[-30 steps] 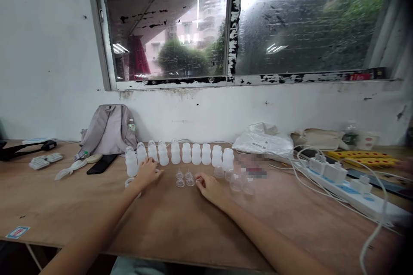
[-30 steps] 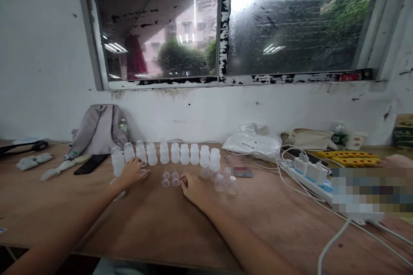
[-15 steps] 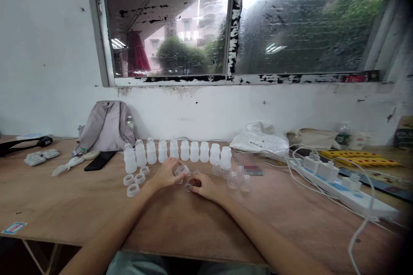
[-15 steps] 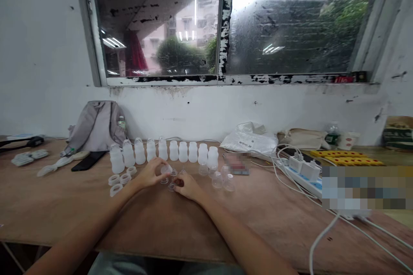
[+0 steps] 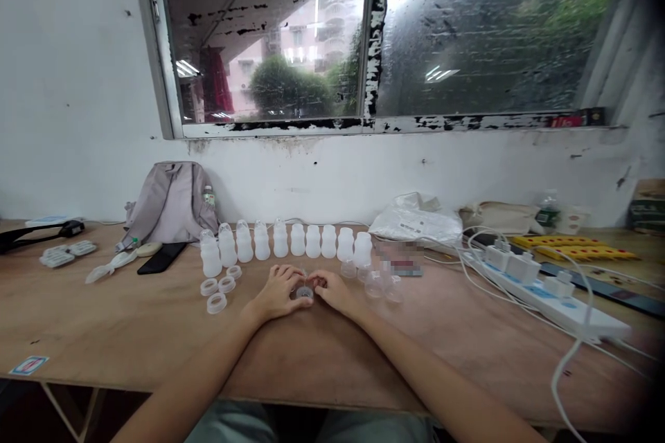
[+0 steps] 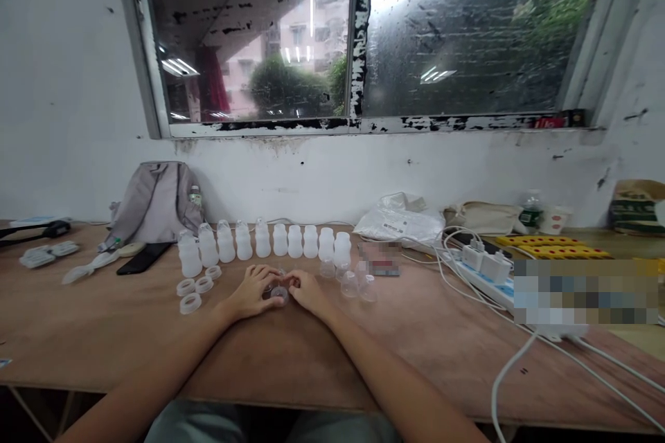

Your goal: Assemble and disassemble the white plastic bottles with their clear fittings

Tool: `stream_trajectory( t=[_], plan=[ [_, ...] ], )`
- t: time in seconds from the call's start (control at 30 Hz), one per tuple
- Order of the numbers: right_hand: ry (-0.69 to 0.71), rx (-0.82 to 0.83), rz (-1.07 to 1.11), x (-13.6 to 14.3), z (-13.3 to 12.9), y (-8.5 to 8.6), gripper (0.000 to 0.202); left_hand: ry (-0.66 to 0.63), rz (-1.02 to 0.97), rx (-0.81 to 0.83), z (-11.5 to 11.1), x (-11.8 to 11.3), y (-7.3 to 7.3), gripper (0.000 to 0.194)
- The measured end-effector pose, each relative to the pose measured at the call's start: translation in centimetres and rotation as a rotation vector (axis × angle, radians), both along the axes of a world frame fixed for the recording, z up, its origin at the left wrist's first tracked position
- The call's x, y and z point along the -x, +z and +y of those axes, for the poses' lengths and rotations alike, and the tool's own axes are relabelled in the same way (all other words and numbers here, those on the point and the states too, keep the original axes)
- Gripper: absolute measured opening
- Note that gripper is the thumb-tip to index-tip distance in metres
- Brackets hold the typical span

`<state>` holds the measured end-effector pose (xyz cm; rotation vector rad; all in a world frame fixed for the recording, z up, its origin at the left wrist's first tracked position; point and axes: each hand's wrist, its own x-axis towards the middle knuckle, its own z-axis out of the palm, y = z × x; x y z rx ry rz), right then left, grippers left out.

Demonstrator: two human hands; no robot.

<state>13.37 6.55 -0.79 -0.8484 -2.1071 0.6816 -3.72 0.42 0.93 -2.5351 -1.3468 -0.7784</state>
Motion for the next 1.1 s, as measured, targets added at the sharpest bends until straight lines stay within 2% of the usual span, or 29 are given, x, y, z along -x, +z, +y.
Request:
stream_trajectory(
  t=[0.2, 0.4, 0.6, 0.7, 0.87, 1.1],
  plan=[
    [0.026, -0.032, 0.013, 0.1, -0.3, -0.1, 0.033, 0.024, -0.094, -0.016, 0.0, -0.3, -0.4, 0.023],
    [0.055, -0.244, 0.039, 0.3, -1.8, 0.4, 0.028, 0.031, -0.443, 0.078, 0.2, -1.2, -0.5, 0.021],
    [-0.071, -0.323, 0.058, 0.5, -1.6, 0.4, 0.010, 0.042, -0.684, 0.200, -0.3, -1.7, 0.0, 0.024],
    [-0.138, -0.305, 0.055, 0.4, -1.1, 0.4, 0.005, 0.005, -0.685, 0.214, -0.7, -1.8, 0.1, 0.025],
    [-0.210, -0.270, 0.017, 0.3, -0.8, 0.3, 0.005, -0.128, -0.681, 0.285, -0.7, -1.8, 0.0, 0.026],
    [-0.237, -0.192, 0.012, 0.8, -0.8, 0.2, 0.012, -0.125, -0.589, 0.260, -0.8, -1.7, -0.1, 0.037]
  ],
)
